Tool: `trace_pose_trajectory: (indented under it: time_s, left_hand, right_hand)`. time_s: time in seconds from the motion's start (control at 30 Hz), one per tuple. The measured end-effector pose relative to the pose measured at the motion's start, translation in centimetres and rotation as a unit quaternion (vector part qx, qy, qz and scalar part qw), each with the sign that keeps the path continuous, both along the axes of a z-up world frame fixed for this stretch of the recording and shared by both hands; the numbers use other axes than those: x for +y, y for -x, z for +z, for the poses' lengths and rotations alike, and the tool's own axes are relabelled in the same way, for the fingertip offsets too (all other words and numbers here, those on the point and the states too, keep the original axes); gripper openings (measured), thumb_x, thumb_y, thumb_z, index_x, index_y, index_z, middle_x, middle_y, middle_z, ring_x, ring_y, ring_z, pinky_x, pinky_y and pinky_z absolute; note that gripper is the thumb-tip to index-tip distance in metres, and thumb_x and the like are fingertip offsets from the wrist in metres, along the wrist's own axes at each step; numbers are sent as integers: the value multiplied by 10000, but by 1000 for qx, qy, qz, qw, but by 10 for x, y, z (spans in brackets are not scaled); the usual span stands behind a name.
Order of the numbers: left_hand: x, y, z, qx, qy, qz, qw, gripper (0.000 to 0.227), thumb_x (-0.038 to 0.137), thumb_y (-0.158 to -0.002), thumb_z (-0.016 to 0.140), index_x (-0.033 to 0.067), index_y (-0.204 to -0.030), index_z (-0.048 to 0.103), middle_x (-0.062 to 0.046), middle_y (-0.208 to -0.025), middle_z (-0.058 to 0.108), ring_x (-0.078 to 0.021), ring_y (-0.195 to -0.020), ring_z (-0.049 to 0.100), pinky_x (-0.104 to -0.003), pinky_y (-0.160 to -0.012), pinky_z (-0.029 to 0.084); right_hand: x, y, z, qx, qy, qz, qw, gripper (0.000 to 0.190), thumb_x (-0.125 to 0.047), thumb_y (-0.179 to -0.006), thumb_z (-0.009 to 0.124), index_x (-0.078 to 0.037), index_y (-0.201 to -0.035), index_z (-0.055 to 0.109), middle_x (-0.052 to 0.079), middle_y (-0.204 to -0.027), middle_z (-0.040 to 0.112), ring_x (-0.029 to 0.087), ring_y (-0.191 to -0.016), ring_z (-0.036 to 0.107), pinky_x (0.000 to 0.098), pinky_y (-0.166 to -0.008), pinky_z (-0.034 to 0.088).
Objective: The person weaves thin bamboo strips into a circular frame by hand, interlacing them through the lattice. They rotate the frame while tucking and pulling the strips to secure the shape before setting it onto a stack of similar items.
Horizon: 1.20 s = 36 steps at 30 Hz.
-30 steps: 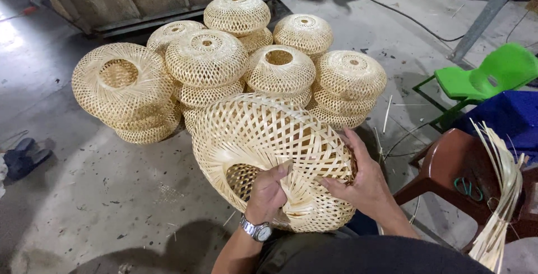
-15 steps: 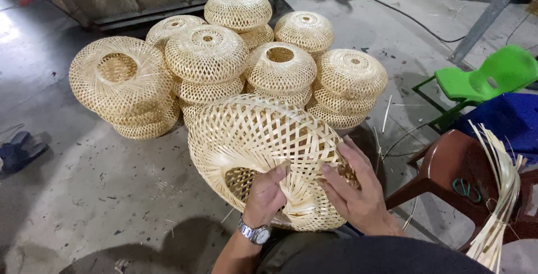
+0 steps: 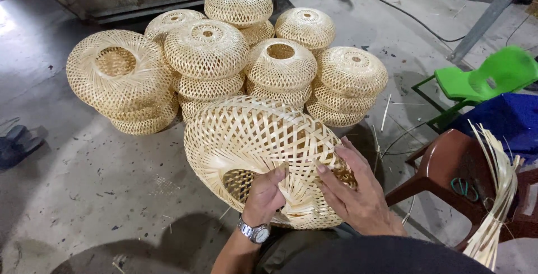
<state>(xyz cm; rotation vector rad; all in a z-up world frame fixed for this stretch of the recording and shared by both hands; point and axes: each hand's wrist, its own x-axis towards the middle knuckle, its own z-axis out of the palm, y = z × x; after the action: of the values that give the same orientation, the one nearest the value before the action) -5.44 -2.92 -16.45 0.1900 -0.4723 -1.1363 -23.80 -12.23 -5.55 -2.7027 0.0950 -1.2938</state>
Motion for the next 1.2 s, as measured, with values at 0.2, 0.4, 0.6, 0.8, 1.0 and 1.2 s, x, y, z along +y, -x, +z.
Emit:
trace_pose_trajectory:
  time_s: [0.2,0.4,0.6,0.8,1.0,1.2]
  left_hand:
    - [1,-3,3,0,5,-9,1000,693,132,-898,787,-57,-1474,453,-203,-1420,597,-314,-1298,599,-474,-1150,467]
    - [2,-3,7,-1,17,-15,1000,656,129,-914,767,-62,-1462,463,-200,-1413,603,-310,-1292,604,-470,-1142,476]
    - [-4,-7,-15,3,-11,-17,1000,594,124,-945,742,-93,-1431,478,-220,-1382,613,-306,-1262,620,-453,-1118,495]
    - [3,-1,6,-13,-15,35,999,599,135,-951,732,-74,-1445,464,-216,-1365,619,-314,-1238,619,-473,-1092,493]
    - [2,-4,6,0,-21,8,1000,580,151,-969,683,-93,-1442,453,-220,-1403,595,-307,-1281,603,-454,-1131,473]
    - [-2,-8,-5,23,-10,-35,999,556,155,-989,672,-110,-1432,466,-241,-1402,591,-319,-1294,594,-448,-1139,470]
  right_hand:
    - [7,-2,7,0,-22,-6,1000,403,-65,-776,813,-29,-1168,725,231,-1381,456,474,-1363,498,507,-1091,519]
    - [6,-4,2,2,-25,4,1000,379,-112,-810,801,-37,-1173,722,245,-1356,447,476,-1368,455,543,-1130,467]
    - [28,-7,18,-28,18,-81,996,505,-136,-743,835,-88,-1226,695,148,-1290,459,413,-1249,440,610,-1098,391]
    - [24,-7,2,-10,4,-52,999,549,-154,-794,832,-43,-1302,658,165,-1326,411,434,-1273,441,509,-1056,453]
    - [20,-6,5,3,17,-41,999,544,-210,-760,839,-48,-1252,670,169,-1311,425,442,-1272,437,533,-1053,445]
    - [20,-5,6,21,11,-51,998,535,-215,-742,841,-46,-1225,687,165,-1280,445,426,-1250,456,543,-1036,449]
